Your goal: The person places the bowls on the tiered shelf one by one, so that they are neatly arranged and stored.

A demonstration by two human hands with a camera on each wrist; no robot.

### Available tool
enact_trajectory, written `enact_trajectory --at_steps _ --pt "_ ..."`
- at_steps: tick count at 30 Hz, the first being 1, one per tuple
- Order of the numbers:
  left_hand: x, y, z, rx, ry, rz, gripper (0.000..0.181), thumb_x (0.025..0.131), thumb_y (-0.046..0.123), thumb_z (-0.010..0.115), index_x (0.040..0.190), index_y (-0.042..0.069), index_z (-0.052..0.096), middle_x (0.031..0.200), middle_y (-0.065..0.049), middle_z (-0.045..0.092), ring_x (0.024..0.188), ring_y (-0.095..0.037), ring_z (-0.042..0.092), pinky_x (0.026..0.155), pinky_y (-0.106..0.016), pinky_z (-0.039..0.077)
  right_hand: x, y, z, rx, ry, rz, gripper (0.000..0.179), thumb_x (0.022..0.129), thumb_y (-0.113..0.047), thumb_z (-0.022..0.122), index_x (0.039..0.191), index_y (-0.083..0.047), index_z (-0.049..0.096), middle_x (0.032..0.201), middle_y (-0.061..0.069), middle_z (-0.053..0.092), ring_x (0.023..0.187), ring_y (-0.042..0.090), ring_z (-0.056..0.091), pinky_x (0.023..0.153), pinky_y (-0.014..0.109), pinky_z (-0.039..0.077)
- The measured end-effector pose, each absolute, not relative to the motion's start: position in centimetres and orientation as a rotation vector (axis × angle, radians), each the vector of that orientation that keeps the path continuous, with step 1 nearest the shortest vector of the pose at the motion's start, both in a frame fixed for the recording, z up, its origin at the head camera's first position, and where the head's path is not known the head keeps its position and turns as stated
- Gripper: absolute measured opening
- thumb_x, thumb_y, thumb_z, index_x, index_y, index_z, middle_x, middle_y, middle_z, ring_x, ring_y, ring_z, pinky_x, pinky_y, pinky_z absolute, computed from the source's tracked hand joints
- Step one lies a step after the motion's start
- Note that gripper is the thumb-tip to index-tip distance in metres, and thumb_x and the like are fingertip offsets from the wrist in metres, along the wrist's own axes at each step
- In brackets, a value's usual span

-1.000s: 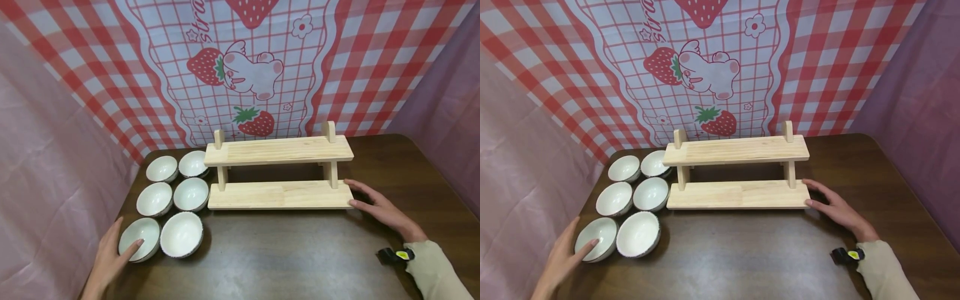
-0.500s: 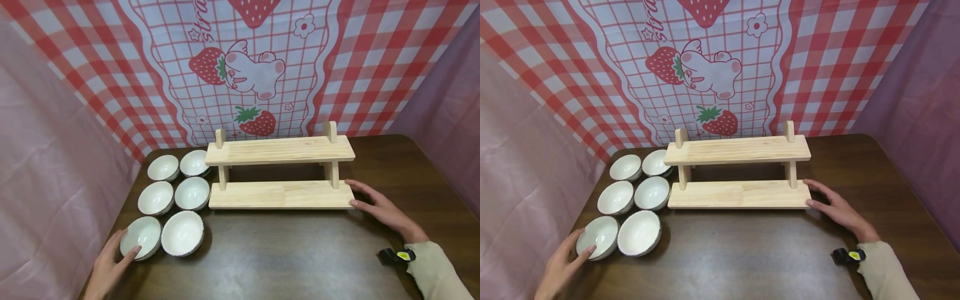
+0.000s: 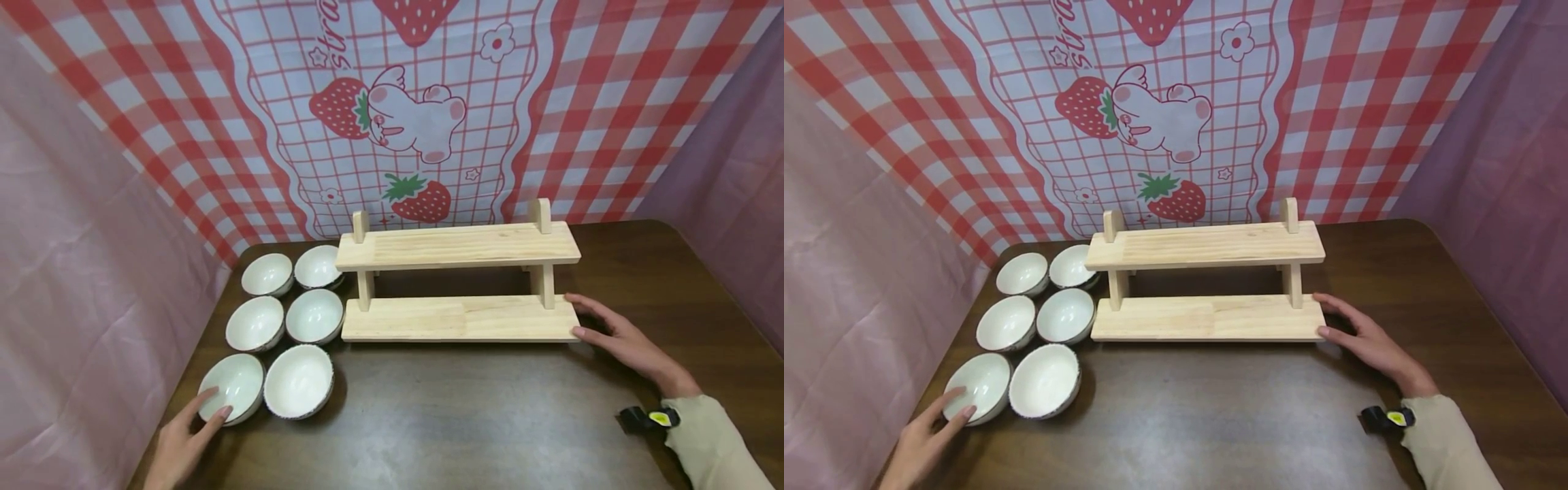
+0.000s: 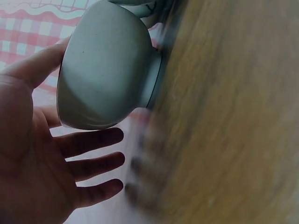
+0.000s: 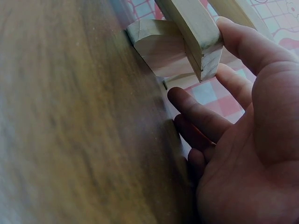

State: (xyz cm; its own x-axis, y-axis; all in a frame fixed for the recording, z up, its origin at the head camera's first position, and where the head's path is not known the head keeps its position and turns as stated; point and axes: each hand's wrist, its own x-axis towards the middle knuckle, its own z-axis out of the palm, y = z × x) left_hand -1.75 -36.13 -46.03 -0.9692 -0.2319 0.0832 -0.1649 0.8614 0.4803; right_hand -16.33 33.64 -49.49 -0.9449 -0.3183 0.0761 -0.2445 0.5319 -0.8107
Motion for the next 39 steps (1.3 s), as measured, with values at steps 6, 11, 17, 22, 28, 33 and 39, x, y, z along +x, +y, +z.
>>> enact_trajectory --at_steps 6,11,17,22,28,33,39 --pt "-1.8 -36.1 -46.2 0.365 -2.897 -0.81 0.046 0.094 0.033 0.068 0.131 0.007 0.062 0.132 -0.029 0.062 0.12 -0.049 0.058 0.082 -0.021 0.04 -16.4 33.7 -49.4 -0.487 2.679 -1.389 0.059 0.101 -0.018 0.059 0.155 -0.018 0.036 0.136 -0.039 0.037 0.122 -0.023 0.031 0.086 0.005 0.029" --pt "-1.7 -36.1 -46.8 0.336 -2.854 -0.86 0.046 0.089 0.032 0.074 0.129 0.012 0.063 0.132 -0.026 0.063 0.112 0.002 0.056 0.083 -0.01 0.032 -16.4 33.7 -49.4 -0.478 2.676 -1.383 0.059 0.101 -0.019 0.058 0.155 -0.019 0.035 0.136 -0.039 0.037 0.122 -0.023 0.032 0.085 0.006 0.029" --pt "-1.6 -36.1 -47.6 0.273 -2.819 -0.919 0.059 0.076 0.028 0.087 0.128 0.014 0.062 0.134 -0.027 0.06 0.107 0.027 0.026 0.086 0.0 0.023 -16.5 33.7 -49.5 -0.491 2.675 -1.388 0.059 0.101 -0.018 0.058 0.155 -0.018 0.035 0.136 -0.039 0.037 0.122 -0.023 0.032 0.086 0.006 0.03" --pt "-1.9 -35.8 -48.0 0.345 -2.813 -0.924 0.063 0.07 0.028 0.091 0.125 0.015 0.063 0.135 -0.024 0.06 0.117 -0.01 0.05 0.087 -0.003 0.025 -16.5 33.8 -49.6 -0.502 2.677 -1.392 0.059 0.101 -0.016 0.058 0.155 -0.017 0.035 0.136 -0.039 0.037 0.122 -0.022 0.033 0.086 0.006 0.03" --pt "-1.9 -35.4 -48.3 0.38 -2.762 -1.054 0.058 0.072 0.02 0.09 0.121 0.011 0.061 0.141 -0.025 0.054 0.13 -0.029 0.043 0.092 0.004 0.015 -16.4 33.8 -49.6 -0.501 2.687 -1.385 0.058 0.101 -0.016 0.058 0.155 -0.018 0.036 0.133 -0.038 0.039 0.121 -0.02 0.036 0.086 0.007 0.031" --pt "-1.8 -35.3 -48.4 0.37 -2.724 -1.082 0.052 0.071 0.017 0.09 0.114 0.008 0.062 0.134 -0.022 0.058 0.119 0.005 0.042 0.092 0.002 0.018 -16.4 33.9 -49.6 -0.492 2.691 -1.374 0.058 0.101 -0.017 0.058 0.155 -0.018 0.036 0.132 -0.038 0.039 0.12 -0.02 0.036 0.085 0.008 0.031" --pt "-1.8 -35.0 -48.6 0.322 -2.589 -1.162 0.045 0.063 0.002 0.091 0.098 0.003 0.062 0.101 0.016 0.059 0.097 0.017 0.042 0.087 0.001 0.029 -16.3 33.8 -49.5 -0.483 2.7 -1.357 0.058 0.101 -0.018 0.058 0.154 -0.018 0.036 0.131 -0.037 0.04 0.119 -0.019 0.037 0.085 0.01 0.032"
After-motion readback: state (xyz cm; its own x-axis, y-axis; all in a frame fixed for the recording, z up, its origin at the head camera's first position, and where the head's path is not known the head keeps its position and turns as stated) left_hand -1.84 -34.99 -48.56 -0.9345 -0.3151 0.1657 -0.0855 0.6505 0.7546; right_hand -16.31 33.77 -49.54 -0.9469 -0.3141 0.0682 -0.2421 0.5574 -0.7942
